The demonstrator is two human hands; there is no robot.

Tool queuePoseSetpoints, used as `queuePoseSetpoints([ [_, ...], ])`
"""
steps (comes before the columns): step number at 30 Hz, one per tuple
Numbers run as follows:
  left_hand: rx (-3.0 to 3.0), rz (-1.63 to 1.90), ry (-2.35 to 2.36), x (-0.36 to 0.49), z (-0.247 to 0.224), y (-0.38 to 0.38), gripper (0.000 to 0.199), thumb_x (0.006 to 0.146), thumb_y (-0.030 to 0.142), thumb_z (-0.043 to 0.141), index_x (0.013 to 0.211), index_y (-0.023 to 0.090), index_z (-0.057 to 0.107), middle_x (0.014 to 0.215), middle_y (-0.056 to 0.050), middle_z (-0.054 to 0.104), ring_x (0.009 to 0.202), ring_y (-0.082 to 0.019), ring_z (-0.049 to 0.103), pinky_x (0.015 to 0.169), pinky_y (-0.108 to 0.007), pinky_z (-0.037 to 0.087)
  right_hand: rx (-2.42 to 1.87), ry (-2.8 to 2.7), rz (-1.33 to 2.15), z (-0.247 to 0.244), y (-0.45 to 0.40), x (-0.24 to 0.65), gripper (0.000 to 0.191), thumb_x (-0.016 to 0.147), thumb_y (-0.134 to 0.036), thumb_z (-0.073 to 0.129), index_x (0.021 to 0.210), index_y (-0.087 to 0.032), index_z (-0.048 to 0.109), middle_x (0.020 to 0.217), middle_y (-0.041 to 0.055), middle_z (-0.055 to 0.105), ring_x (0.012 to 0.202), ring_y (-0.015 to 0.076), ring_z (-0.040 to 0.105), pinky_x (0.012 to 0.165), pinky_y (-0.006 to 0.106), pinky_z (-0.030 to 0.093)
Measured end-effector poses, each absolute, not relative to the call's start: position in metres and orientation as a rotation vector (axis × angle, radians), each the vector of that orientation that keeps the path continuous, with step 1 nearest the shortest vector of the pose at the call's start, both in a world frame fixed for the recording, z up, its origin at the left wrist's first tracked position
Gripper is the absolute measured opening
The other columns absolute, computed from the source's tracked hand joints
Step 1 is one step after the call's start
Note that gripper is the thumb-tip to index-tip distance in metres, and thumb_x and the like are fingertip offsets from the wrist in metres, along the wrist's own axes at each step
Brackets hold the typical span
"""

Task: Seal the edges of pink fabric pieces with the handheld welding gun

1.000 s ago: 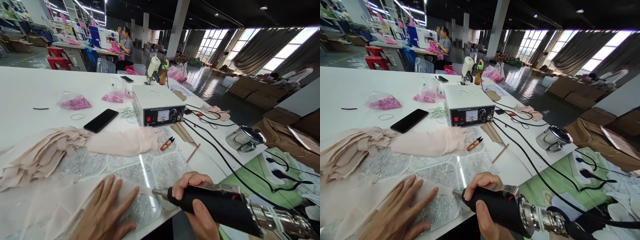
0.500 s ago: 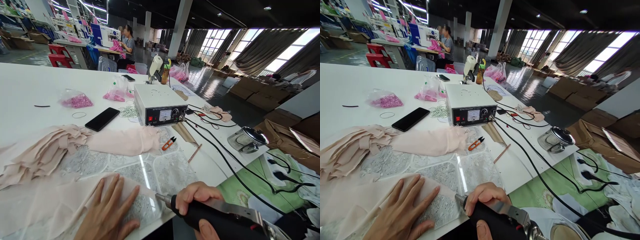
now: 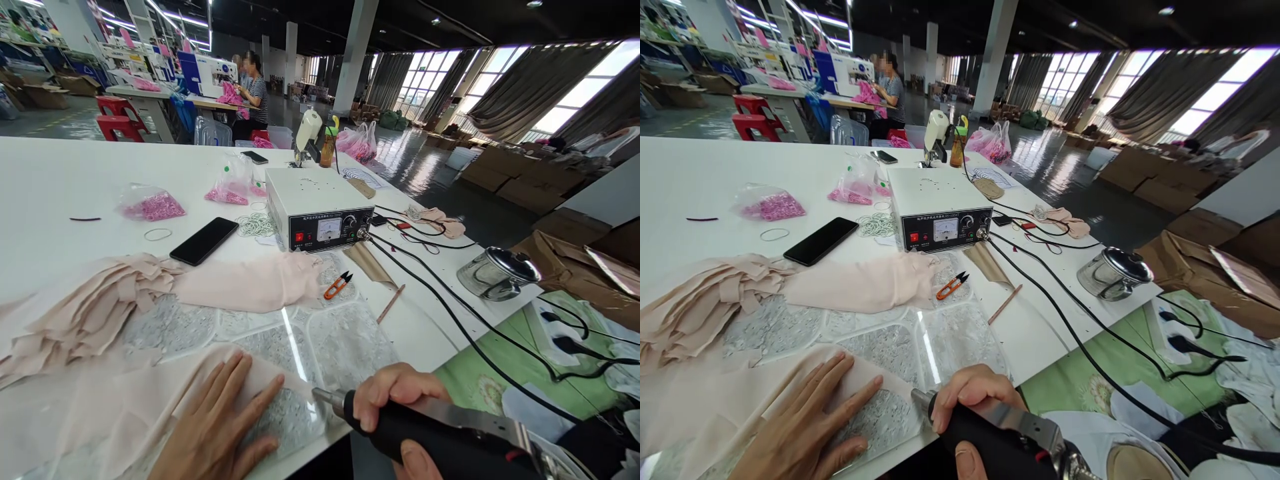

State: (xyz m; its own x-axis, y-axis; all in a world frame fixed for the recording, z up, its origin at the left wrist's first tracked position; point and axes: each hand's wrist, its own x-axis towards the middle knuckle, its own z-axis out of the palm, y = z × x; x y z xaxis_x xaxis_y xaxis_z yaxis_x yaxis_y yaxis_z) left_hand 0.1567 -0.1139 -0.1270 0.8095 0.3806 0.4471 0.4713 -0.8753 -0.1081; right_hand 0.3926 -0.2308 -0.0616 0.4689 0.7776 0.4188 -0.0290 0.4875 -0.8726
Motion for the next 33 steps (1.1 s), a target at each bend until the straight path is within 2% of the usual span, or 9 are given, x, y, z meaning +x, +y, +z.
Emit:
queuePoseSetpoints([
  [5, -2.73, -0.591, -0.647, 0.16, -0.127, -0.117, 0.058, 0.109, 0.058, 0.033, 0.164, 0.04, 0.027, 0.146, -0.017, 0.051, 0.131, -0.036, 0.055, 0.101, -0.049, 0.051, -0.882, -0.999, 0.532, -0.059, -0.23, 0.395, 0.015, 0.097, -0.038, 0.06, 0.11, -0.03, 0.06, 0.088, 0.002, 0.063, 0.064, 0.0158, 0.063, 0.059, 0.032, 0.055],
  [11, -2.735, -0.415, -0.633, 0.168, -0.125, -0.12, 0.075, 0.099, 0.067, 0.052, 0.163, 0.037, 0.028, 0.139, -0.025, 0.054, 0.125, -0.045, 0.061, 0.092, -0.059, 0.056, -0.943, -1.112, 0.637, -0.056, -0.235, 0.408, 0.018, 0.097, -0.036, 0.062, 0.115, -0.034, 0.062, 0.087, 0.0037, 0.069, 0.072, 0.0209, 0.068, 0.066, 0.038, 0.059],
  [16, -2.752, -0.403, -0.634, 0.162, -0.128, -0.122, 0.086, 0.093, 0.066, 0.063, 0.164, 0.033, 0.027, 0.141, -0.026, 0.054, 0.126, -0.047, 0.062, 0.092, -0.059, 0.058, -0.766, -1.193, 0.67, -0.075, -0.227, 0.422, 0.02, 0.102, -0.043, 0.054, 0.115, -0.037, 0.068, 0.083, 0.0023, 0.072, 0.055, 0.018, 0.068, 0.052, 0.035, 0.06],
  [19, -2.749, -0.44, -0.613, 0.158, -0.129, -0.121, 0.088, 0.092, 0.066, 0.064, 0.164, 0.031, 0.028, 0.146, -0.027, 0.052, 0.126, -0.046, 0.063, 0.092, -0.058, 0.06, -0.801, -1.071, 0.691, -0.077, -0.227, 0.418, 0.02, 0.103, -0.044, 0.051, 0.11, -0.038, 0.069, 0.083, 0.0011, 0.071, 0.053, 0.0174, 0.068, 0.052, 0.035, 0.061],
  [23, -2.758, -0.431, -0.595, 0.158, -0.128, -0.12, 0.087, 0.09, 0.063, 0.068, 0.162, 0.029, 0.033, 0.148, -0.026, 0.051, 0.129, -0.046, 0.061, 0.093, -0.056, 0.06, -0.877, -1.018, 0.617, -0.075, -0.232, 0.411, 0.015, 0.102, -0.04, 0.056, 0.111, -0.034, 0.067, 0.087, 0.0024, 0.071, 0.063, 0.0189, 0.071, 0.058, 0.035, 0.061],
  [28, -2.759, -0.425, -0.571, 0.158, -0.125, -0.119, 0.08, 0.086, 0.066, 0.072, 0.154, 0.03, 0.05, 0.139, -0.022, 0.058, 0.126, -0.046, 0.063, 0.091, -0.055, 0.062, -0.733, -1.129, 0.66, -0.082, -0.23, 0.415, 0.022, 0.105, -0.033, 0.048, 0.12, -0.033, 0.065, 0.094, 0.0033, 0.07, 0.064, 0.0169, 0.071, 0.059, 0.034, 0.064],
  [33, -2.746, -0.471, -0.551, 0.157, -0.119, -0.119, 0.081, 0.079, 0.068, 0.079, 0.147, 0.028, 0.059, 0.132, -0.02, 0.061, 0.121, -0.044, 0.066, 0.089, -0.052, 0.064, -0.726, -1.052, 0.676, -0.083, -0.227, 0.414, 0.02, 0.104, -0.032, 0.052, 0.117, -0.033, 0.067, 0.094, 0.004, 0.07, 0.064, 0.0173, 0.071, 0.061, 0.036, 0.065],
])
